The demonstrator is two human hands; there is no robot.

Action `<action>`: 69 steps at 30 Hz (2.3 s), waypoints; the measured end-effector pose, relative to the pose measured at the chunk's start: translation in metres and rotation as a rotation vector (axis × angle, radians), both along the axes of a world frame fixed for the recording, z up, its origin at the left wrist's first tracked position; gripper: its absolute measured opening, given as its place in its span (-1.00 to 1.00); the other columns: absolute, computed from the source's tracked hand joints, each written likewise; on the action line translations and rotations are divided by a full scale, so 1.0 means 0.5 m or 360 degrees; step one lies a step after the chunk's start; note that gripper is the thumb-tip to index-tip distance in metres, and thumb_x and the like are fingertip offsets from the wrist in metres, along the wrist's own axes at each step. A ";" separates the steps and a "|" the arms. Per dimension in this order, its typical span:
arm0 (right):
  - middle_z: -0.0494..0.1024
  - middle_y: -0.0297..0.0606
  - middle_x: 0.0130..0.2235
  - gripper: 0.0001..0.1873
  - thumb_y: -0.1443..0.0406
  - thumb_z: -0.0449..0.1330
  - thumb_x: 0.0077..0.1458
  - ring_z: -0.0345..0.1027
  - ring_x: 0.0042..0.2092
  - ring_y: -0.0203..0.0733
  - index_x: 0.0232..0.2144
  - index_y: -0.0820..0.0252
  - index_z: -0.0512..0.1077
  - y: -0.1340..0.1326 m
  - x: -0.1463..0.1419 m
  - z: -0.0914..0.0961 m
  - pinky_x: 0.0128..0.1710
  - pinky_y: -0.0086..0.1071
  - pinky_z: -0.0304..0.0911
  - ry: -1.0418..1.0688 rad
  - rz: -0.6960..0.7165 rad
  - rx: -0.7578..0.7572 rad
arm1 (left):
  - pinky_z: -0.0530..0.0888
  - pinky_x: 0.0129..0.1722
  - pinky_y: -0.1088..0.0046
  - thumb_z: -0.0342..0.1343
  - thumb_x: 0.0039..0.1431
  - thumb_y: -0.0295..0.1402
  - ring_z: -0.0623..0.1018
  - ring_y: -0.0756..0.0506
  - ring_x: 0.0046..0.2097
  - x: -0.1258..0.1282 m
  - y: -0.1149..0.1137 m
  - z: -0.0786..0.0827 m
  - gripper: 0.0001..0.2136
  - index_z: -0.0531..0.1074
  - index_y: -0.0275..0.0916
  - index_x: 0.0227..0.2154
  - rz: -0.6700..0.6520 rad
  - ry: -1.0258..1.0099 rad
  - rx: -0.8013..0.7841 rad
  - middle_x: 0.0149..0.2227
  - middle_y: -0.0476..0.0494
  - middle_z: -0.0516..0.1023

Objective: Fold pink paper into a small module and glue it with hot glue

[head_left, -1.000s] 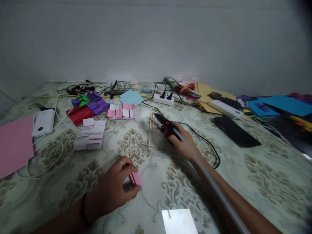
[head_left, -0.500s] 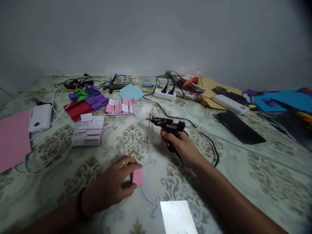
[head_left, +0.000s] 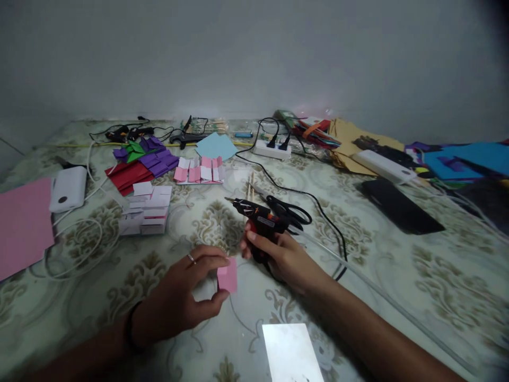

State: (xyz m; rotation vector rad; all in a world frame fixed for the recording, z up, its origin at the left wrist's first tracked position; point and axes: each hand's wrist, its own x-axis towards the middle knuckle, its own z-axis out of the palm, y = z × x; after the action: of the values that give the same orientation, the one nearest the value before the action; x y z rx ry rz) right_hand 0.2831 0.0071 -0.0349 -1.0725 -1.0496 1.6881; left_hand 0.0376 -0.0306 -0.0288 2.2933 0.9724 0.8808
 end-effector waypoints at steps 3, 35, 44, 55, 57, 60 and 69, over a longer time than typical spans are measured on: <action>0.60 -0.34 -0.34 -0.48 -0.07 0.54 0.07 0.46 -0.29 -0.18 -0.15 0.14 0.53 -0.012 -0.013 0.003 -0.11 -0.25 0.35 0.0008 0.0061 -0.0026 | 0.64 0.17 0.32 0.24 0.21 -0.57 0.67 -0.13 0.11 -0.001 0.000 0.001 -0.55 0.43 -0.10 0.13 0.0016 0.0005 0.0055 0.11 -0.16 0.61; 0.52 -0.39 -0.31 -0.54 0.16 0.64 -0.09 0.49 -0.31 -0.20 -0.24 0.11 0.51 -0.037 -0.031 0.008 -0.13 -0.25 0.43 0.0020 0.0112 -0.0073 | 0.65 0.13 0.31 0.21 0.30 -0.57 0.72 -0.13 0.10 -0.008 0.016 0.016 -0.80 0.50 -0.15 -0.12 0.0230 -0.0014 0.0156 0.07 -0.17 0.71; 0.51 -0.40 -0.31 -0.50 0.14 0.65 -0.12 0.47 -0.33 -0.21 -0.23 0.10 0.50 -0.039 -0.034 0.011 -0.17 -0.25 0.44 -0.0040 0.0122 -0.0100 | 0.69 -0.16 0.49 0.25 0.36 -0.48 0.78 -0.06 -0.16 -0.005 0.016 0.007 -0.90 0.51 -0.13 -0.18 0.0401 -0.0260 -0.0201 -0.18 0.00 0.78; 0.53 -0.39 -0.32 -0.56 0.17 0.62 -0.06 0.47 -0.31 -0.19 -0.20 0.09 0.52 -0.042 -0.035 0.012 -0.17 -0.25 0.44 -0.0062 0.0136 -0.0069 | 0.65 0.06 0.42 0.13 0.36 -0.57 0.74 -0.07 -0.01 -0.014 0.026 0.016 -0.76 0.64 -0.15 -0.12 0.0192 -0.0031 -0.0008 -0.02 -0.09 0.74; 0.54 -0.38 -0.31 -0.57 0.15 0.61 -0.05 0.48 -0.29 -0.17 -0.20 0.08 0.53 -0.042 -0.034 0.012 -0.17 -0.25 0.44 -0.0090 0.0131 -0.0050 | 0.66 0.10 0.36 0.16 0.35 -0.52 0.73 -0.10 0.00 -0.010 0.026 0.015 -0.78 0.61 -0.18 -0.04 0.0167 -0.0039 -0.0074 -0.03 -0.12 0.74; 0.53 -0.37 -0.30 -0.56 0.13 0.62 -0.06 0.48 -0.28 -0.17 -0.23 0.08 0.53 -0.043 -0.034 0.015 -0.16 -0.25 0.44 -0.0123 0.0107 -0.0028 | 0.67 0.15 0.29 0.20 0.34 -0.44 0.71 -0.14 0.07 -0.005 0.024 0.010 -0.75 0.57 -0.19 0.05 0.0154 -0.0122 -0.0284 0.03 -0.16 0.72; 0.60 -0.25 -0.32 -0.43 -0.22 0.21 0.33 0.48 -0.23 -0.10 -0.33 0.13 0.52 -0.040 -0.016 0.012 -0.10 -0.23 0.41 -0.0567 -0.0044 0.0216 | 0.71 0.11 0.35 0.31 0.23 -0.35 0.74 -0.15 0.07 -0.004 0.026 -0.006 -0.74 0.60 -0.13 -0.01 0.0418 -0.0527 -0.0846 0.08 -0.12 0.71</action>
State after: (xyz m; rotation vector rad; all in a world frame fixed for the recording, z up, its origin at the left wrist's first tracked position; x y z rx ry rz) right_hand 0.2753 -0.0131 -0.0288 -1.3207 -1.3462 1.4105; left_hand 0.0356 -0.0175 -0.0320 1.5453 1.1981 0.9319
